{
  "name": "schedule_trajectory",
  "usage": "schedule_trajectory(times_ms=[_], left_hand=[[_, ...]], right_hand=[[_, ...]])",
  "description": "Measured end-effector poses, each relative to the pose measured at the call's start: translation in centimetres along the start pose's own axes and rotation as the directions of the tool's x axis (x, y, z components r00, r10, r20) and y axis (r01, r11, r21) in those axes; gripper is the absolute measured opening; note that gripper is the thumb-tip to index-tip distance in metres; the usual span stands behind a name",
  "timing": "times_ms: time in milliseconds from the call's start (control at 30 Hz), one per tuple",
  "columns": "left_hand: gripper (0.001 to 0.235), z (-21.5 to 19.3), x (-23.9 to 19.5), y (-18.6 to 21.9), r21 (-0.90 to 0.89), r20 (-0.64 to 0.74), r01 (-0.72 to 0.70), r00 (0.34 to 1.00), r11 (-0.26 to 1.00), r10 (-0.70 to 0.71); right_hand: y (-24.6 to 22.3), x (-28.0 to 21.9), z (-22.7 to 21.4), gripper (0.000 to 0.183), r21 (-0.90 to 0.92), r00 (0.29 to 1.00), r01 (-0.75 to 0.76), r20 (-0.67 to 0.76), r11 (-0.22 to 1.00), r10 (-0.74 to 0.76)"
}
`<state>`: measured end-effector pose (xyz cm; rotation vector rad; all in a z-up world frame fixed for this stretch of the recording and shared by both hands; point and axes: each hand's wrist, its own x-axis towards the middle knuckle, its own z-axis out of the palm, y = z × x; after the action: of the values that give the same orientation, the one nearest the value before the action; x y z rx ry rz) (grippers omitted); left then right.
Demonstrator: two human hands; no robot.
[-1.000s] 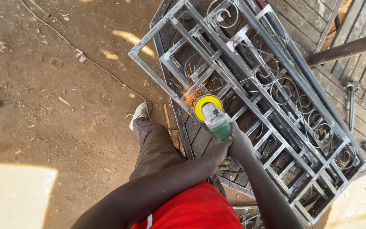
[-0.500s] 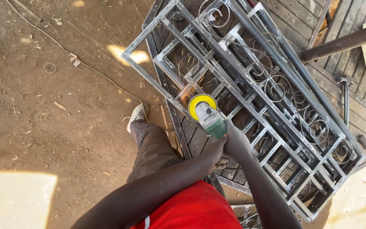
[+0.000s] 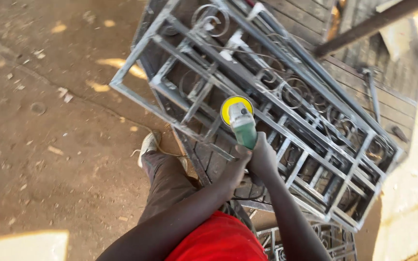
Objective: Using an angle grinder to sand and smooth the surfaces and welds of a decorative metal gate frame.
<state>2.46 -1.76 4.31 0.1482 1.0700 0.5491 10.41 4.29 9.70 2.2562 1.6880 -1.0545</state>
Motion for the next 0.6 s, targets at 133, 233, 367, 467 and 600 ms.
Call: schedule_trajectory(times_ms=[133, 233, 367, 467, 600], left_hand=[[0.104, -0.4, 0.0, 0.1, 0.065, 0.07, -0.003, 0.998, 0.998, -0.001], [0.09, -1.0, -1.0, 1.5, 0.174, 0.192, -0.021, 0.981, 0.985, -0.013], [0.101, -4.2, 2.1, 1.1, 0.397, 0.06, 0.125, 0.985, 0.909, -0.162], [0.088, -5.2, 0.2, 2.0, 0.7, 0.022, 0.024, 0.998, 0.714, -0.056], [0.058, -3.9, 0.0, 3.2, 0.903, 0.424, -0.374, 0.856, -0.212, 0.297]], right_hand=[[3.8, 1.6, 0.8, 0.058, 0.217, 0.982, -0.168, -0.05, 0.962, 0.182], [7.2, 1.1, 0.9, 0.06, 0.357, 0.962, -0.202, -0.102, 0.912, 0.253], [15.7, 1.9, 2.9, 0.06, 0.557, 0.879, -0.265, -0.197, 0.787, 0.435], [18.1, -0.6, 2.8, 0.047, 0.729, 0.791, -0.251, -0.224, 0.636, 0.569], [22.3, -3.6, 4.0, 0.04, 0.874, 0.688, -0.165, -0.23, 0.457, 0.688]])
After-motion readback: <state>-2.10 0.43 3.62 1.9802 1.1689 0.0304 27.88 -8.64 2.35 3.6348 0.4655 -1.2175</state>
